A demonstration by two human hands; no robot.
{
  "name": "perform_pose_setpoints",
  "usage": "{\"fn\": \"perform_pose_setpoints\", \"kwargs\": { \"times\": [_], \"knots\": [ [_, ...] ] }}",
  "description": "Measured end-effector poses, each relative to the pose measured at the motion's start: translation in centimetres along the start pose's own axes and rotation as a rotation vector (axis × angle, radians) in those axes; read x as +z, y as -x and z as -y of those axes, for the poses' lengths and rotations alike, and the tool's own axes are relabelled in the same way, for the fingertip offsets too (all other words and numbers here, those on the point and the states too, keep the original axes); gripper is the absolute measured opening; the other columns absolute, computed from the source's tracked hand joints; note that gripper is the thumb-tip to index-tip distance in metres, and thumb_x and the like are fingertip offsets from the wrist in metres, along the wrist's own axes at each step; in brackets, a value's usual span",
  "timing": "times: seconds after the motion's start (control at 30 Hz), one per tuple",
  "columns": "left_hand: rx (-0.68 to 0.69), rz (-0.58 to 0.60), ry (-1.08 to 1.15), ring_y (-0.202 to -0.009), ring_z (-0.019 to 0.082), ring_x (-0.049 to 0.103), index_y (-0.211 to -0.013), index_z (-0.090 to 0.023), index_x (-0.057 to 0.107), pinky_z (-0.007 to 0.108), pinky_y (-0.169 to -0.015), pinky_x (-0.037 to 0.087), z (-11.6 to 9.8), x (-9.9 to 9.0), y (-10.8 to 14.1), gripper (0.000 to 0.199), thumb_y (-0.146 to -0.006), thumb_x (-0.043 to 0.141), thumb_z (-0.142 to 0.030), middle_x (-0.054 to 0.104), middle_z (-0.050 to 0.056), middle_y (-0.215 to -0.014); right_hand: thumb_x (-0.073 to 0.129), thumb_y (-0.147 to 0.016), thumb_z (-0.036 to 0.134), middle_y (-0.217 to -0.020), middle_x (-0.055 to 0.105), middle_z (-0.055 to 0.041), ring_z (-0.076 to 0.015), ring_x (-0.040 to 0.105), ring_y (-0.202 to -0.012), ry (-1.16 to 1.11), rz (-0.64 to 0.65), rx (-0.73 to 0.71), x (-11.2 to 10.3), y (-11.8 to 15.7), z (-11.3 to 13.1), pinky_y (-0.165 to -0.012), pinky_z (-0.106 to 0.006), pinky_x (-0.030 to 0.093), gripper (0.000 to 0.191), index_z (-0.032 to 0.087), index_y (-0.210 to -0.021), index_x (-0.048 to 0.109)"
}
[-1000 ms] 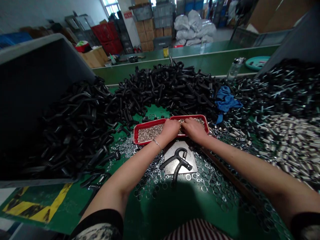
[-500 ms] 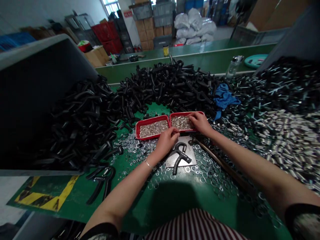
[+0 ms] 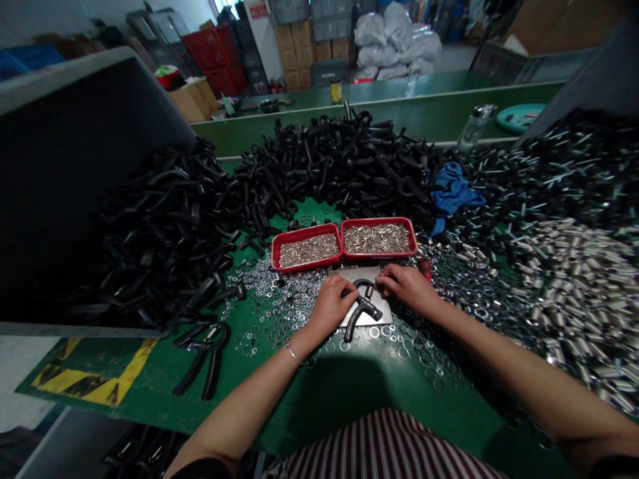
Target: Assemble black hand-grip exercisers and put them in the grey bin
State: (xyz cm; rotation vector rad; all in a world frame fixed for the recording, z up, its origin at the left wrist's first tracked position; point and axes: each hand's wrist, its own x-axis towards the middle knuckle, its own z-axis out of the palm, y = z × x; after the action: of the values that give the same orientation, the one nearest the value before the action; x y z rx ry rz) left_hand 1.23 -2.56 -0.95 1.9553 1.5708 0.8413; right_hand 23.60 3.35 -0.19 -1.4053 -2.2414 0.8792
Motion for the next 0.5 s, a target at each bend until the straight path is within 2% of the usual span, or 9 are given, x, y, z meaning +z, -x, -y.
{"fn": "perform_pose_setpoints", "kwargs": {
  "times": [0.27,0.4,0.5],
  "knots": [
    [0.045,-0.006,-0.061,-0.099,0.021,0.057,-0.090,-0.019,0.062,0.037,-0.095,0.046,-0.3,0.3,0.3,0.003,-0.092,0.062,-0.021,0.061,0.004,-0.095,0.050,-0.100,0.037,-0.082,0.074,-0.0087,-0.0209,0.069,-0.072,0.481,0.032,-0.014,0.3,-0.4,2.0,-0.062,-0.027,0.039,0.026,0.017,-0.093,0.065],
    [0.016,-0.006,-0.004,-0.099,0.020,0.057,-0.088,-0.019,0.062,0.035,-0.094,0.046,-0.1,0.2,0.4,0.004,-0.092,0.062,-0.021,0.061,0.004,-0.094,0.046,-0.098,0.019,-0.081,0.073,-0.0167,-0.0265,0.069,-0.073,0.749,0.080,-0.171,1.1,-0.9,3.3,-0.058,-0.031,0.036,0.020,0.009,-0.098,0.064],
    [-0.012,-0.020,0.029,-0.098,0.020,0.058,-0.086,-0.019,0.062,0.035,-0.093,0.046,0.0,0.2,0.4,0.006,-0.092,0.062,-0.020,0.060,0.003,-0.093,0.047,-0.096,0.014,-0.086,0.074,-0.0164,-0.0262,0.070,-0.078,0.754,0.146,-0.270,0.7,-1.5,3.4,-0.059,-0.031,0.037,0.017,0.010,-0.097,0.064]
  ]
}}
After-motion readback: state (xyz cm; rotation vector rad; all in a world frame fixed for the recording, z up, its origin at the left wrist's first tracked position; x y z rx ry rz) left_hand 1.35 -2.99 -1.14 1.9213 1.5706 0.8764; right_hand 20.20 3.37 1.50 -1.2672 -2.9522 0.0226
